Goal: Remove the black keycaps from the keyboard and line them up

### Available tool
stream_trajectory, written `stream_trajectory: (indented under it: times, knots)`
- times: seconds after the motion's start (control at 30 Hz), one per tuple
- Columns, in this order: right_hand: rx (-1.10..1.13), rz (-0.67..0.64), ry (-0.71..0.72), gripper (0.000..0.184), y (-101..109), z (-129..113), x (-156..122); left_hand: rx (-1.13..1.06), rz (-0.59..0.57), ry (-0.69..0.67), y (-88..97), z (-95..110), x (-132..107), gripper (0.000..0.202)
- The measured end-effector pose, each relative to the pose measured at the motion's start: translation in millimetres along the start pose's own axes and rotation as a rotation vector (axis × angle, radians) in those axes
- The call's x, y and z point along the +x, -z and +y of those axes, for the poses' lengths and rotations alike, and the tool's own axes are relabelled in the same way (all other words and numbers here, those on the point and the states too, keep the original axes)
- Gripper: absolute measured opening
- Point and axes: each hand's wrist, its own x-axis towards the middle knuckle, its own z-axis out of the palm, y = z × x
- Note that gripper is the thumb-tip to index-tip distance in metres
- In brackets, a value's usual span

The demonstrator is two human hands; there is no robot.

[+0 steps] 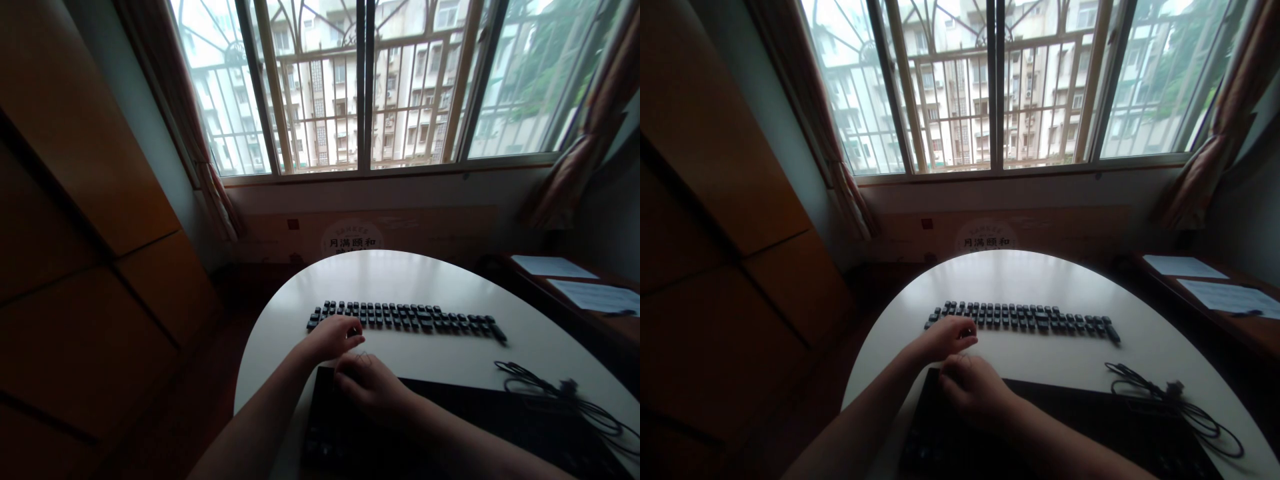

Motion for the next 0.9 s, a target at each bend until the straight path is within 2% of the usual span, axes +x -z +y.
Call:
stream_trajectory:
  times: [0.27, 0.37, 0.47, 0.67, 0.77, 0.9]
  knots:
    - [0.067, 0.034, 0.011, 0.009, 1, -3, -1, -0.008, 0.093, -0.04, -1.2, -5, 1, 0.02]
    - [0.111, 0.093, 0.011, 0.01, 3, -4, 0, -0.031, 0.185, -0.028, 0.3, -7, 3, 0.027]
    - [0.223, 0.16, -0.006, 0.016, 2, -1, 2, -0.089, 0.325, -0.008, 4.0, -9, 3, 0.032]
    - [0.657, 0.348, -0.172, 0.048, -5, 10, 5, -0.225, 0.48, 0.034, 14.5, -6, -3, 0.024]
    - [0.683, 0.485, -0.221, 0.056, -1, 9, 7, -0.302, 0.531, 0.033, 16.8, -6, -4, 0.019]
    - [0.641, 0.625, -0.276, 0.056, 8, 4, 8, -0.395, 0.521, 0.01, 18.1, -6, -5, 0.022]
